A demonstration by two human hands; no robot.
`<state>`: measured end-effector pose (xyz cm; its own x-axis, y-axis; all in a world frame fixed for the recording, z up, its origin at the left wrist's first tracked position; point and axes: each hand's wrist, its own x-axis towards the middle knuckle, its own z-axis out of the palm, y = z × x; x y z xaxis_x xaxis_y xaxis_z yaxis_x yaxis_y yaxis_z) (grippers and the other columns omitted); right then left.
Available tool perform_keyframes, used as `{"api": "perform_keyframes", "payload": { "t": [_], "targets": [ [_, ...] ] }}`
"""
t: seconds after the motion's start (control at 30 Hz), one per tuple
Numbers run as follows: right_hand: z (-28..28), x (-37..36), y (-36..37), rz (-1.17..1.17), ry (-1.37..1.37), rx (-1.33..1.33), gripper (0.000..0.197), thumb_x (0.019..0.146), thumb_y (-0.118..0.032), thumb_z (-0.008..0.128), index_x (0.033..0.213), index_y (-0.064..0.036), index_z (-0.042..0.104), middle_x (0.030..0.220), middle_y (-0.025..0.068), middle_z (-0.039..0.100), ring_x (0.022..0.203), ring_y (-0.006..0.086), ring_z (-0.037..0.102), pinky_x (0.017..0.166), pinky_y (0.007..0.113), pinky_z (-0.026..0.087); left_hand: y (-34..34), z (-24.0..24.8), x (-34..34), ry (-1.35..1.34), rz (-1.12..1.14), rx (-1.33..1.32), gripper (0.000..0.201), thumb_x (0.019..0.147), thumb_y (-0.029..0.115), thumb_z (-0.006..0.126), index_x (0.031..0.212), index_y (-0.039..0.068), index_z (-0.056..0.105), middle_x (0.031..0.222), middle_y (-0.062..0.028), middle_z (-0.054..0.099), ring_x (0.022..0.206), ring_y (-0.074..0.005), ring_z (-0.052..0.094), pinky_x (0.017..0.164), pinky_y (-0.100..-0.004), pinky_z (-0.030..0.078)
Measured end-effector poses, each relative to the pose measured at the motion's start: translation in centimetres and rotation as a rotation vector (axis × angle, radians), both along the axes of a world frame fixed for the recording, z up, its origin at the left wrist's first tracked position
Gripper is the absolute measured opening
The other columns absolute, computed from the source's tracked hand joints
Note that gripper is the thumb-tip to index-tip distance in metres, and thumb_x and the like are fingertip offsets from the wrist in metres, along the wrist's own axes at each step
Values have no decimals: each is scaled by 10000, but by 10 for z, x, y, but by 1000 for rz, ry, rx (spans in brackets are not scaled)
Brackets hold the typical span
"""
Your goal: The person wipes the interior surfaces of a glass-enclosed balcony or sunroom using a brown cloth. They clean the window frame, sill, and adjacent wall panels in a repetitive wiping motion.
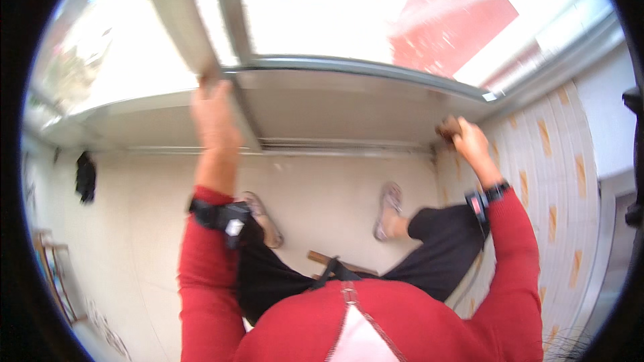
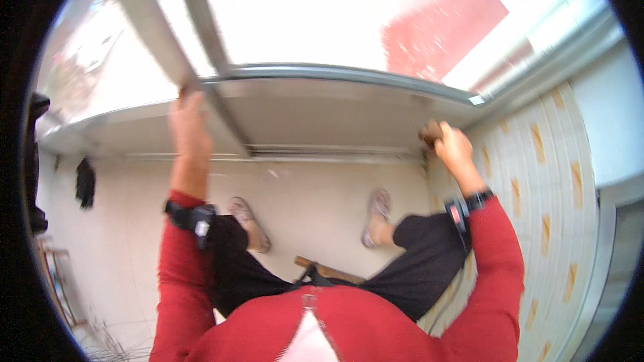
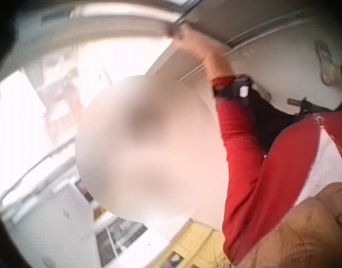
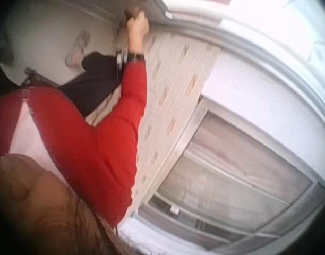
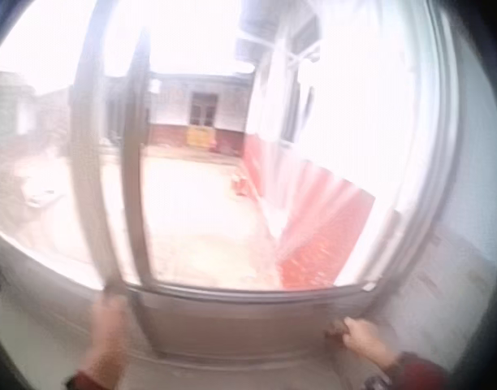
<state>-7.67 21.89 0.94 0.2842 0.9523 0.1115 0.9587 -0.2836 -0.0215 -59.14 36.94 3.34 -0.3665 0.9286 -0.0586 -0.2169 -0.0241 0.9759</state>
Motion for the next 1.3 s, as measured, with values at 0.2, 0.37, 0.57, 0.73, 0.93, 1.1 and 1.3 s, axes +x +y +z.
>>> {"api": "perform_keyframes", "payload": {
  "t": [0.2,0.37,0.57,0.73,0.93,1.1,1.3],
  "targets": [
    [33,-151,11,47,1010,-48,211,954,-63,623,1162,-73,661,995,35,713,785,125,690,501,247,535,-28,6,31,287,201,326,588,955,56,580,1513,3,404,1455,-148,473,1302,-288,488,1135,-403,382],
    [71,-255,18,311,1596,19,288,981,-104,640,1269,-94,643,1120,35,714,946,170,720,651,274,597,-108,26,68,-93,-807,441,862,964,327,726,1596,21,225,1529,-111,407,1384,-230,434,1158,-376,357],
    [105,-338,-24,480,1755,-232,258,1000,-204,669,1221,-70,663,1056,49,711,853,183,696,678,312,569,-170,36,18,-714,-609,269,612,964,250,727,1467,75,426,1318,-70,563,1115,-181,591,804,-313,547],
    [101,-363,-43,602,1817,-296,220,1021,-236,652,1112,-39,686,962,63,700,764,176,683,688,307,571,-208,50,-16,-518,-770,259,460,925,243,790,1298,71,582,1077,-17,650,825,-122,618,641,-263,507],
    [95,-351,-34,810,1488,-251,315,1016,-198,656,1251,0,588,951,96,719,739,181,707,687,305,579,-187,65,-15,-259,-326,373,256,982,202,725,1170,35,674,1042,-8,697,913,-98,641,734,-265,534],
    [72,-289,-40,891,461,412,442,852,-30,723,1270,-14,580,1163,165,681,1047,321,676,895,387,552,-84,154,-56,11,80,683,250,966,115,699,1193,30,640,1030,-63,733,888,-150,682,774,-293,547],
    [9,-240,-77,888,223,361,271,829,-120,724,1099,-100,702,1229,78,671,1211,302,597,1108,512,381,28,409,-89,1078,719,1328,438,900,10,661,1324,89,588,1373,-158,597,1293,-358,552,1045,-421,489]
  ]
}}
